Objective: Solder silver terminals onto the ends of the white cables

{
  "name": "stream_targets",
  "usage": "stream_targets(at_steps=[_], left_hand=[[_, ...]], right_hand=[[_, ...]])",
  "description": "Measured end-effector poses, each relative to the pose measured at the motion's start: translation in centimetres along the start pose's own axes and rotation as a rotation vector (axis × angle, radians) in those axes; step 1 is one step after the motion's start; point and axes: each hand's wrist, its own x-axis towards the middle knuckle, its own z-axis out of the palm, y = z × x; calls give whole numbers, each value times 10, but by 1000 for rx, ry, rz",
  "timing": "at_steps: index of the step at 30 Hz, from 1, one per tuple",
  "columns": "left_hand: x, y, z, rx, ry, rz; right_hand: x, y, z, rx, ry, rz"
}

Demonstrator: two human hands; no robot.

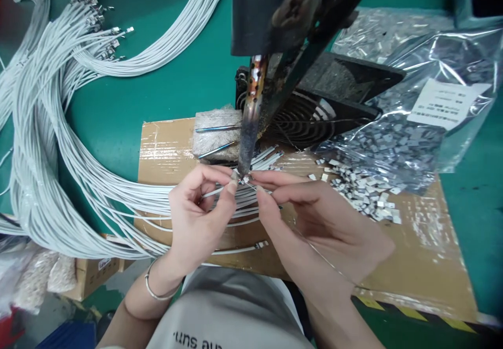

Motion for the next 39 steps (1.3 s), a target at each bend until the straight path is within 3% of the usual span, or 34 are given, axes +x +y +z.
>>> stream_targets(at_steps=[39], left_hand=[[0, -5, -3, -35, -36, 58]], right_hand=[[0, 2, 2, 45, 7, -27]])
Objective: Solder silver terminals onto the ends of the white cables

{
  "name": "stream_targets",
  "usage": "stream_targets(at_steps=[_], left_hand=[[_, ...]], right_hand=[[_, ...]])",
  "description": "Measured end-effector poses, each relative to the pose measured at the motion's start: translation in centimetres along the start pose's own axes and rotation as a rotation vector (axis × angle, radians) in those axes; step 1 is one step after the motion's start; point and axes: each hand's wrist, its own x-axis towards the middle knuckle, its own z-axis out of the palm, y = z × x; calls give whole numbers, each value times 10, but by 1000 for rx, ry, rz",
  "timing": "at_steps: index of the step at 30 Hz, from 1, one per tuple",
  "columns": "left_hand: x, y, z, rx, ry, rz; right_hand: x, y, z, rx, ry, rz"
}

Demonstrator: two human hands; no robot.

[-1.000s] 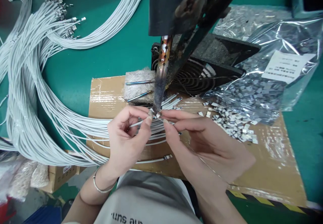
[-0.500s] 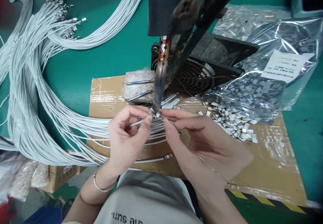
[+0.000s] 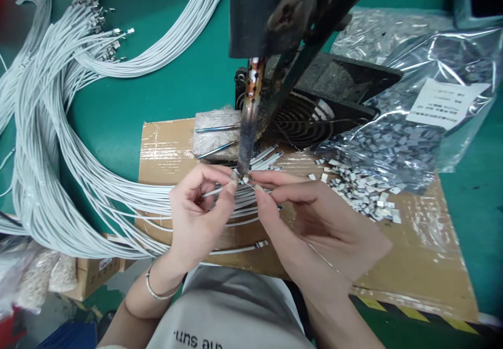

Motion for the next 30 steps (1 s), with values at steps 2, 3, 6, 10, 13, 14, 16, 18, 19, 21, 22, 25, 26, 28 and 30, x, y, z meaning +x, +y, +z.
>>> stream_targets(at_steps=[2, 3, 6, 10, 13, 14, 16, 18, 19, 21, 22, 25, 26, 28, 30], left_hand=[[0, 0, 0, 0, 0, 3], [0, 1, 0, 0, -1, 5], [-1, 0, -1, -8, -1, 14], [-2, 0, -1, -20, 1, 20], [-1, -1, 0, -18, 4, 21], [-1, -1, 0, -17, 6, 22], [0, -1, 0, -13, 6, 18], [0, -1, 0, -8, 2, 12], [0, -1, 0, -5, 1, 10], [0, -1, 0, 0, 1, 8], [0, -1, 0, 1, 2, 8], [-1, -1, -1, 1, 1, 6], [-1, -1, -1, 0, -2, 8], [-1, -1, -1, -1, -4, 7], [-1, -1, -2, 1, -4, 3]], right_hand=[[0, 0, 1, -3, 5, -4], [1, -1, 1, -3, 8, -4], [1, -1, 1, 1, 8, -4], [1, -2, 0, 6, 1, -7], [1, -1, -1, 7, -7, -13], [1, -1, -1, 7, -11, -17], [1, 0, -1, 7, -19, -23], [0, 0, -1, 6, -16, -22], [0, 1, 0, 4, -14, -21], [0, 1, 0, 0, -11, -20], [0, 1, 0, -1, -10, -21], [1, 1, 1, 1, -4, -29], [1, 1, 1, 2, -1, -32], [1, 1, 1, 3, -1, -32], [1, 1, 1, 7, -2, -23]])
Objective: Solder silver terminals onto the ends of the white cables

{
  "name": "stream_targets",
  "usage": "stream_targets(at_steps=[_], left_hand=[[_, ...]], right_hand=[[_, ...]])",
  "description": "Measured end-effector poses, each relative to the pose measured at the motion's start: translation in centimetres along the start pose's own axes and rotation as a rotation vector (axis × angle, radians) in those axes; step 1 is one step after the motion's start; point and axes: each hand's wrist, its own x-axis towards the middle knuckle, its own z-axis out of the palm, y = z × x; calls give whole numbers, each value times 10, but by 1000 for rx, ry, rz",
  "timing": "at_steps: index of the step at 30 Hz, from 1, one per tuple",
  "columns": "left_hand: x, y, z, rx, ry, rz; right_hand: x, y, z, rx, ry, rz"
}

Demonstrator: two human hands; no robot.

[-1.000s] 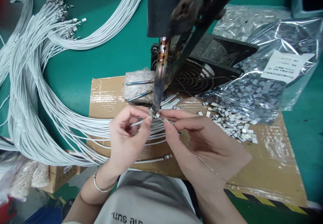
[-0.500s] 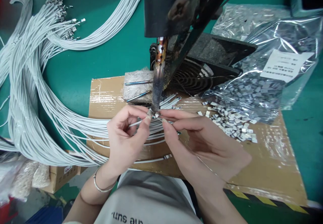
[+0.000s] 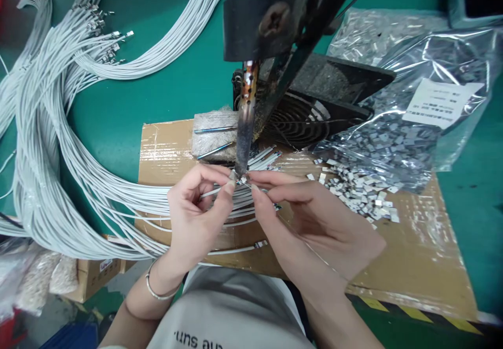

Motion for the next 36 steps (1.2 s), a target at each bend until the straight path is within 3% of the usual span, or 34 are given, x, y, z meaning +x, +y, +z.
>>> stream_targets(at_steps=[36], left_hand=[[2, 2, 1, 4, 4, -16]], right_hand=[[-1, -1, -3, -54, -6, -2]])
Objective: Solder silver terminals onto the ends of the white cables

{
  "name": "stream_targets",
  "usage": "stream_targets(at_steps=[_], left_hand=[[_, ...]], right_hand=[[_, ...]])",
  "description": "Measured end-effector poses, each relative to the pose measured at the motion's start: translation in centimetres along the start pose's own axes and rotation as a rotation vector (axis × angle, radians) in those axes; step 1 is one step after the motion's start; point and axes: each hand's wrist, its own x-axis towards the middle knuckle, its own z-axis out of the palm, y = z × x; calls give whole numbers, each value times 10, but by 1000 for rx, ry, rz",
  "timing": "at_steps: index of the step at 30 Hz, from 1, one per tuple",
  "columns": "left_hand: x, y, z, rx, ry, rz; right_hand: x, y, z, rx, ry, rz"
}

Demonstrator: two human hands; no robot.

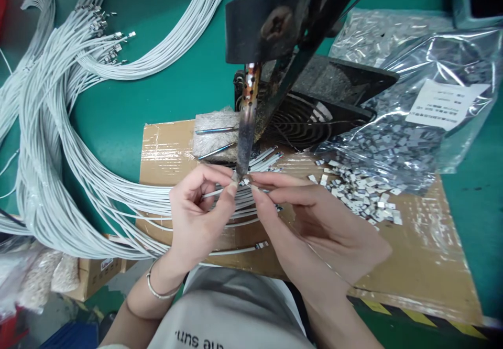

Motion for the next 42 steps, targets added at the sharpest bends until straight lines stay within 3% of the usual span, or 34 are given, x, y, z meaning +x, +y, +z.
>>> stream_targets(at_steps=[16, 42], left_hand=[[-1, -3, -4, -13, -30, 39], [0, 0, -1, -54, -45, -71]], right_hand=[[0, 1, -1, -14, -40, -31], [-3, 4, 3, 34, -8, -26]])
